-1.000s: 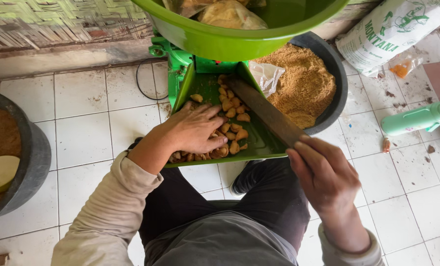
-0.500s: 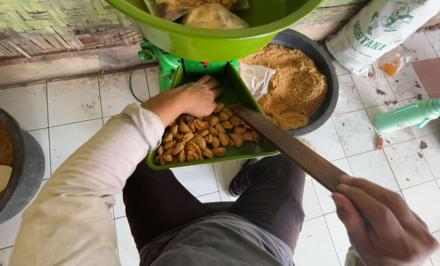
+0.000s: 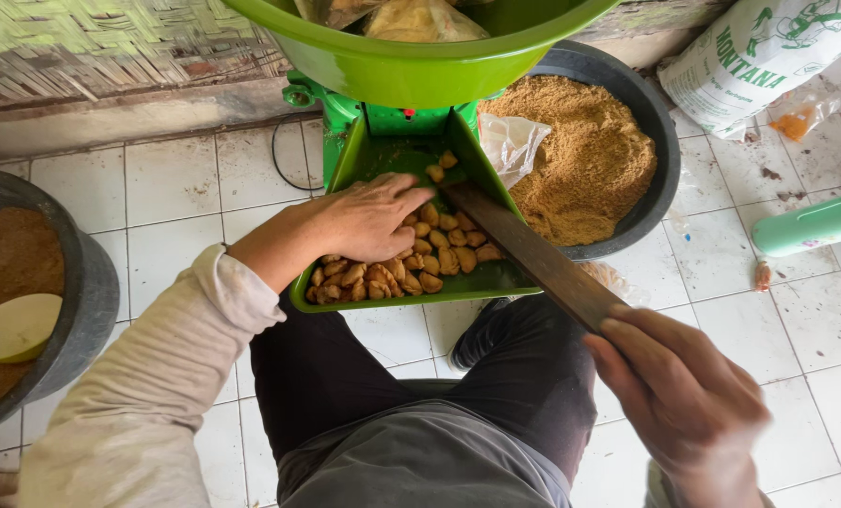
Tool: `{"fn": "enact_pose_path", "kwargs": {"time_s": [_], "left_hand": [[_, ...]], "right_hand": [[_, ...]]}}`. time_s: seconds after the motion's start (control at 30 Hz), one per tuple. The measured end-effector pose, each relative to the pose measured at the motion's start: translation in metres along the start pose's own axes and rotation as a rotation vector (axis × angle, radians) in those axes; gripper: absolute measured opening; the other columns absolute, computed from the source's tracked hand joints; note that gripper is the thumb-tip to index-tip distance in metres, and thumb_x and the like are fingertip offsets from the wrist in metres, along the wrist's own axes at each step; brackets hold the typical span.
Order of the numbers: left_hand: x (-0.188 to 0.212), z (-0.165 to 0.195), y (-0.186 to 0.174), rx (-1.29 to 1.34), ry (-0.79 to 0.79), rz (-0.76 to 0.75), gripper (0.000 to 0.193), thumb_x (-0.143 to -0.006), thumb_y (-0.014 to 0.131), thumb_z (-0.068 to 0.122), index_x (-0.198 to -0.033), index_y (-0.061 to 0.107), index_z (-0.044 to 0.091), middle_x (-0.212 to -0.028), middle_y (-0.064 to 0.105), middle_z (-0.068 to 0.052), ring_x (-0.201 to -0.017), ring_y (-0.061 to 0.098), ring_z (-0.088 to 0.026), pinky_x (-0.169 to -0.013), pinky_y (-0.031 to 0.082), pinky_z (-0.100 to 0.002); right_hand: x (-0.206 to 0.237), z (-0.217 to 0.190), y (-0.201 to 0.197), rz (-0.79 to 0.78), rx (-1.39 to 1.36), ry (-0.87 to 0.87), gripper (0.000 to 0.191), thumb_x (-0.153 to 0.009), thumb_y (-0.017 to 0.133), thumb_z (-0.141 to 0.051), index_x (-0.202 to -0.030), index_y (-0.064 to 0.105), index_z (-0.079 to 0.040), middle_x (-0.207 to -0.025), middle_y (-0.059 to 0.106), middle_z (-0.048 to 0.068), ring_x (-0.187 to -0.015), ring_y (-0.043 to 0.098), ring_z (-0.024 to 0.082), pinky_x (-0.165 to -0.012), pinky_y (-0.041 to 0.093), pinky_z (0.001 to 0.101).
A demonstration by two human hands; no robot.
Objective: The person feeds whole nuts into a green electric grinder using a wooden pusher, then adjusts the machine's output chute. The ground material collects in a nearby basin.
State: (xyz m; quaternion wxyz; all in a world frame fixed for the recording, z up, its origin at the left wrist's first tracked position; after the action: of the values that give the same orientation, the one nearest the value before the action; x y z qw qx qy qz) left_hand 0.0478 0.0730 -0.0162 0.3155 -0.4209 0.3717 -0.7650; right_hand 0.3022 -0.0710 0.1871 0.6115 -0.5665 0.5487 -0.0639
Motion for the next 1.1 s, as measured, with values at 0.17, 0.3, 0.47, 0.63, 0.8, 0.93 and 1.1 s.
{"fn": "enact_pose_path", "kwargs": {"time_s": [0.17, 0.3, 0.47, 0.63, 0.8, 0.93, 1.1], "left_hand": [[-0.008, -0.002, 0.009, -0.092, 0.02, -0.025, 0.069, -0.093, 0.048, 0.037, -0.159, 0.03, 0.024, -0.167, 0.017, -0.012, -0.155, 0.013, -0.034, -0.12, 0.018, -0.066], [-0.004, 0.0, 0.012, -0.106, 0.029, -0.015, 0.069, -0.094, 0.049, 0.041, -0.158, 0.032, 0.023, -0.167, 0.02, -0.012, -0.155, 0.016, -0.032, -0.122, 0.02, -0.065], [0.002, 0.007, 0.007, -0.101, 0.079, 0.042, 0.065, -0.094, 0.05, 0.045, -0.154, 0.04, 0.023, -0.162, 0.028, -0.011, -0.149, 0.024, -0.03, -0.116, 0.028, -0.062], [0.008, 0.011, 0.001, -0.086, 0.165, 0.141, 0.06, -0.093, 0.053, 0.043, -0.148, 0.052, 0.019, -0.154, 0.043, -0.011, -0.142, 0.038, -0.03, -0.11, 0.04, -0.055], [0.011, 0.011, 0.005, -0.11, 0.18, 0.143, 0.061, -0.092, 0.054, 0.042, -0.149, 0.051, 0.019, -0.154, 0.042, -0.013, -0.142, 0.038, -0.03, -0.11, 0.038, -0.056], [0.009, 0.009, 0.008, -0.124, 0.161, 0.131, 0.062, -0.093, 0.052, 0.046, -0.15, 0.048, 0.022, -0.157, 0.036, -0.013, -0.146, 0.03, -0.032, -0.112, 0.032, -0.06], [0.004, 0.005, 0.014, -0.107, 0.123, 0.086, 0.064, -0.095, 0.049, 0.049, -0.153, 0.042, 0.023, -0.162, 0.028, -0.012, -0.151, 0.021, -0.034, -0.116, 0.024, -0.062]], "right_hand": [[-0.009, -0.004, 0.039, 0.077, -0.101, -0.071, 0.023, -0.088, 0.088, -0.011, -0.104, 0.073, -0.001, -0.106, 0.074, 0.013, -0.093, 0.077, 0.024, -0.079, 0.065, 0.0313], [-0.014, -0.006, 0.059, 0.064, -0.066, -0.018, 0.022, -0.087, 0.087, -0.008, -0.103, 0.075, 0.001, -0.104, 0.075, 0.014, -0.089, 0.076, 0.024, -0.075, 0.063, 0.0323], [-0.009, -0.007, 0.047, 0.184, -0.082, 0.018, 0.021, -0.091, 0.087, -0.01, -0.104, 0.073, 0.0, -0.106, 0.074, 0.013, -0.094, 0.077, 0.025, -0.08, 0.064, 0.0317], [-0.019, -0.004, 0.088, 0.058, -0.155, 0.057, 0.023, -0.09, 0.083, -0.01, -0.108, 0.075, 0.002, -0.111, 0.075, 0.016, -0.094, 0.076, 0.027, -0.08, 0.062, 0.0346], [-0.021, -0.005, 0.096, 0.046, -0.147, 0.068, 0.023, -0.09, 0.083, -0.01, -0.11, 0.075, 0.001, -0.113, 0.075, 0.015, -0.098, 0.076, 0.027, -0.083, 0.063, 0.0352], [-0.016, -0.002, 0.067, 0.069, -0.117, 0.072, 0.018, -0.094, 0.082, -0.008, -0.11, 0.075, -0.001, -0.111, 0.075, 0.014, -0.096, 0.077, 0.023, -0.082, 0.064, 0.0314], [-0.015, 0.002, 0.016, 0.017, -0.042, 0.11, 0.016, -0.093, 0.083, -0.007, -0.107, 0.077, -0.002, -0.105, 0.077, 0.011, -0.088, 0.076, 0.018, -0.072, 0.061, 0.0257]]}}
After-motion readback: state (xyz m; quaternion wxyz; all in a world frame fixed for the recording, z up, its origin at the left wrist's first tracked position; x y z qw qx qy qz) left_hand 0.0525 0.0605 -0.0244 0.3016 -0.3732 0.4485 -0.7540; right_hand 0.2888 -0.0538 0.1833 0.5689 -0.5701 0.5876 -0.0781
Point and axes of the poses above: each hand's wrist, its own x-axis away from the middle knuckle, its own y-axis out of the palm, z = x × y, the point moved 9 cm from there along -x, towards the middle knuckle
